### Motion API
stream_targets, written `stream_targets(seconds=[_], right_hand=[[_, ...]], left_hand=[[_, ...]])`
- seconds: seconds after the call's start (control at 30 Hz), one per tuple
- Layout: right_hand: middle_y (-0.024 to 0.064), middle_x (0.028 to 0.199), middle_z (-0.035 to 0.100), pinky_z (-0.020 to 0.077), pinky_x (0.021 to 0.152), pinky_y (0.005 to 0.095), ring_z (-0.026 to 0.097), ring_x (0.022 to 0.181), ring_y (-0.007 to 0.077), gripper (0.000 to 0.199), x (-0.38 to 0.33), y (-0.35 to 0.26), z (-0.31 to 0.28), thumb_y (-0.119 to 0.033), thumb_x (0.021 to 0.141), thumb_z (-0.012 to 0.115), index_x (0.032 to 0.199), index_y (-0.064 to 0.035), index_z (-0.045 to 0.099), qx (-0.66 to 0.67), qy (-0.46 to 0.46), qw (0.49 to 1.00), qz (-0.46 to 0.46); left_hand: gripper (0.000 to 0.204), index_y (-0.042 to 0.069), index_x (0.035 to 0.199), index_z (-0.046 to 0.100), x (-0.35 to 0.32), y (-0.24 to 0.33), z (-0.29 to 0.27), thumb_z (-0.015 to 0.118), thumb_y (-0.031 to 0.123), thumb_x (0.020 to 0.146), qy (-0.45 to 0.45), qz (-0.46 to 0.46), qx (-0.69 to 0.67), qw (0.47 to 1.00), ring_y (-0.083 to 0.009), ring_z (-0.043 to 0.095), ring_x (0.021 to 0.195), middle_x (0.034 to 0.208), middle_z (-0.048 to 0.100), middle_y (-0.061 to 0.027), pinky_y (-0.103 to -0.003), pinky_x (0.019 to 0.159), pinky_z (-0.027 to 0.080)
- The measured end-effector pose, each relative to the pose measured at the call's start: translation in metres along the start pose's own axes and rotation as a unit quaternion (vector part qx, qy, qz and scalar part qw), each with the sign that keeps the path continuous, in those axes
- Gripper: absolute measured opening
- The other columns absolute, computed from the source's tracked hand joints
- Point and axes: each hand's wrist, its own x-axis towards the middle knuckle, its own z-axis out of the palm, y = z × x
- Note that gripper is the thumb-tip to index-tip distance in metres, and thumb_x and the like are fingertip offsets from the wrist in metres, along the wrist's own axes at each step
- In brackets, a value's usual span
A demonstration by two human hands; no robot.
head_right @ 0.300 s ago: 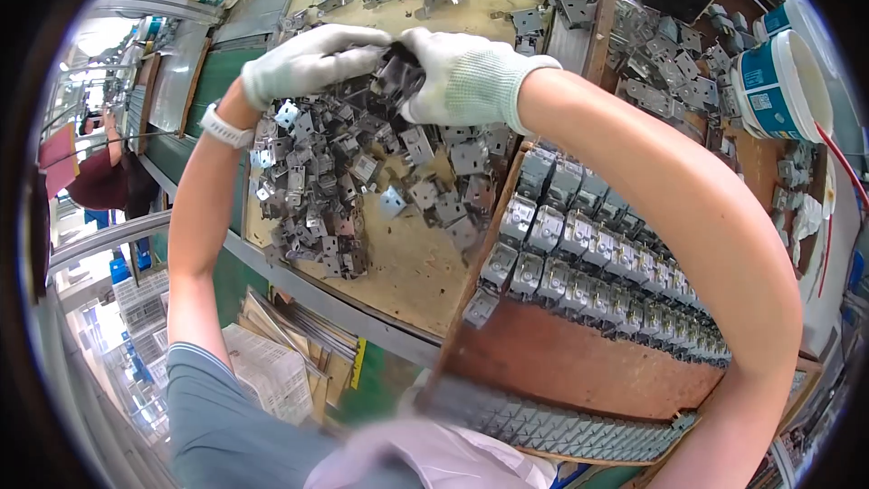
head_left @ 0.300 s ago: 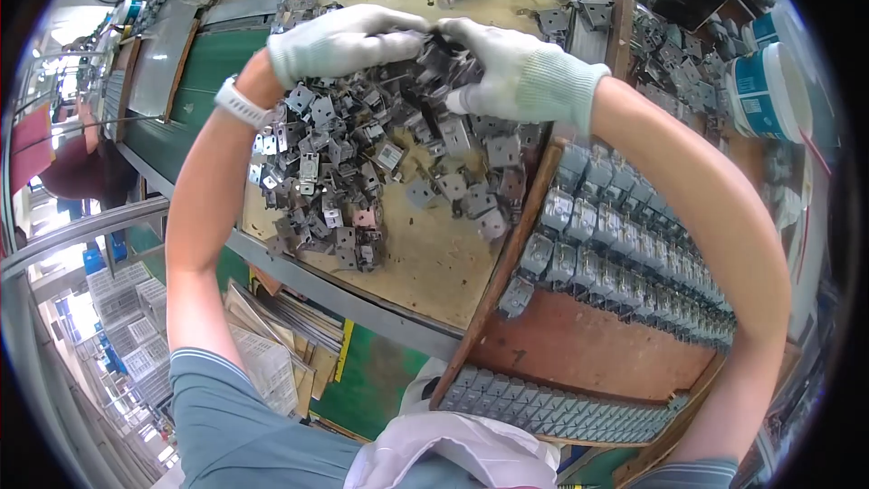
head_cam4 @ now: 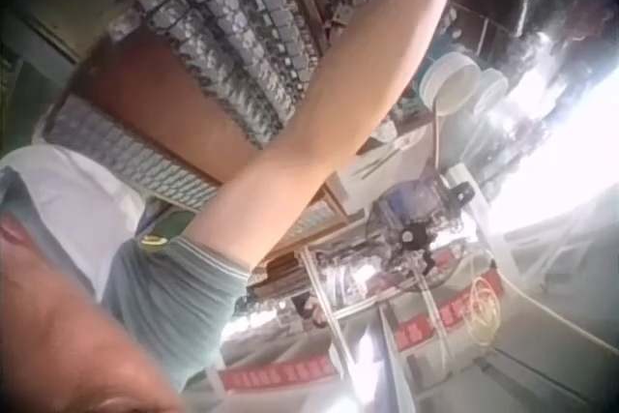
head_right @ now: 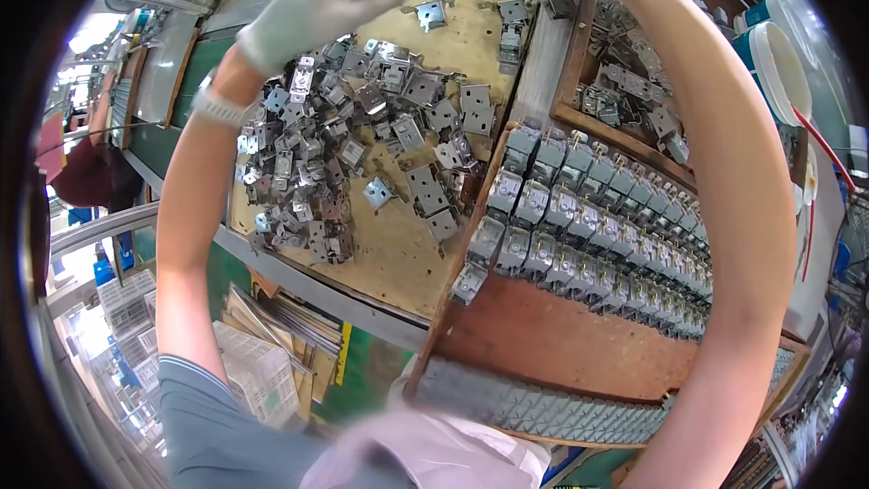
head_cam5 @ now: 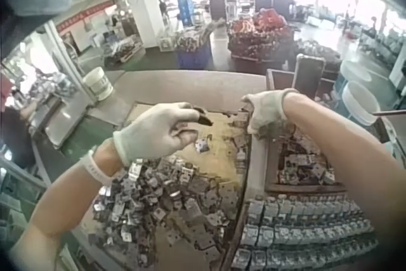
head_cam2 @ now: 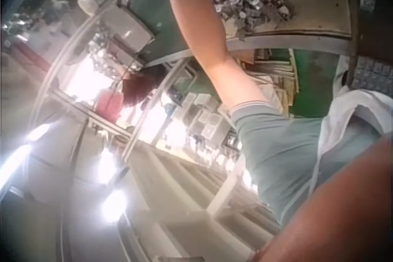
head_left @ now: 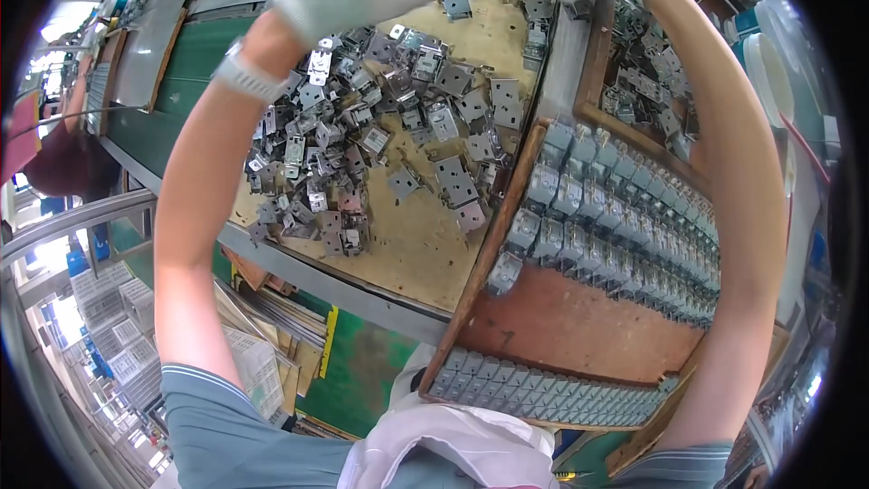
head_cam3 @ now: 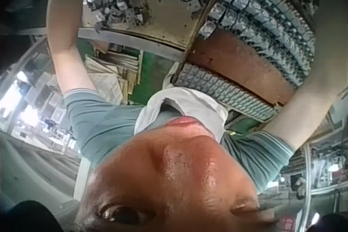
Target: The person assembles parts by attaching metal brackets onto components by hand and placing the assembled units into rows inside a wooden tray.
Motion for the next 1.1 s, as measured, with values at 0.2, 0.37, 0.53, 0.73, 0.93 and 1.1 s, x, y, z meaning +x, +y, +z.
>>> stream_targets(seconds=[0.2, 0.37, 0.53, 0.73, 0.93, 1.1], right_hand=[[0.0199, 0.11, 0.071, 0.0542, 0.093, 0.042, 0.069, 0.102, 0.0318, 0.041, 0.002, -0.041, 0.029, -0.023, 0.088, 0.065, 0.123, -0.0019, 0.065, -0.15, -0.16, 0.972, 0.079], [0.0256, 0.11, 0.069, 0.0547, 0.09, 0.045, 0.068, 0.104, 0.0382, 0.06, 0.008, -0.012, 0.029, -0.017, 0.069, 0.073, 0.125, -0.0007, 0.06, -0.069, -0.101, 0.991, 0.062], [0.0264, 0.111, 0.068, 0.0543, 0.09, 0.0448, 0.066, 0.106, 0.0401, 0.059, 0.005, 0.02, 0.044, -0.014, 0.069, 0.071, 0.125, 0.0004, 0.057, 0.046, 0.033, 0.997, 0.058], [0.0249, 0.106, 0.069, 0.0546, 0.088, 0.041, 0.067, 0.102, 0.0367, 0.061, 0.013, 0.022, 0.058, -0.02, 0.065, 0.081, 0.117, 0.0045, 0.06, 0.128, 0.148, 0.981, 0.015], [0.0235, 0.118, 0.068, 0.0515, 0.095, 0.0359, 0.067, 0.107, 0.0307, 0.066, -0.038, -0.075, 0.033, -0.016, 0.076, 0.068, 0.136, 0.0071, 0.052, 0.413, -0.002, 0.91, -0.047], [0.0219, 0.109, 0.071, 0.0544, 0.092, 0.039, 0.07, 0.101, 0.0336, 0.036, -0.069, -0.085, 0.043, -0.02, 0.083, 0.055, 0.109, -0.0015, 0.072, 0.25, 0.003, 0.963, -0.104]], left_hand=[[0.079, 0.003, 0.149, 0.041, 0.116, -0.034, 0.074, 0.07, 0.028, 0.079, 0.028, 0.065, 0.084, 0.994, -0.0382, 0.051, 0.132, 0.141, 0.053, -0.0277, -0.039, 0.109, 0.043], [0.067, 0.004, 0.138, 0.055, 0.172, -0.055, 0.106, 0.072, 0.024, 0.076, -0.005, 0.1, -0.085, 0.991, -0.0327, 0.061, 0.119, 0.126, 0.064, -0.0233, -0.037, 0.102, 0.047], [0.037, 0.004, 0.111, 0.071, 0.191, -0.06, 0.097, 0.071, 0.012, 0.075, -0.101, -0.056, -0.296, 0.948, -0.0145, 0.063, 0.08, 0.093, 0.071, -0.0037, -0.03, 0.072, 0.052], [0.031, -0.002, 0.107, 0.072, 0.2, -0.063, 0.098, 0.059, 0.0, 0.079, -0.093, 0.075, -0.281, 0.952, -0.0144, 0.059, 0.073, 0.086, 0.07, -0.0027, -0.027, 0.064, 0.049], [0.039, 0.003, 0.123, 0.068, 0.2, -0.125, 0.048, 0.058, 0.005, 0.085, -0.215, -0.085, -0.321, 0.918, -0.0137, 0.061, 0.081, 0.107, 0.07, -0.0073, -0.023, 0.074, 0.048], [0.063, 0.013, 0.136, 0.061, 0.197, 0.0, 0.093, 0.075, 0.032, 0.078, -0.077, -0.038, -0.086, 0.993, -0.0235, 0.066, 0.102, 0.119, 0.069, -0.0146, -0.037, 0.085, 0.054]])
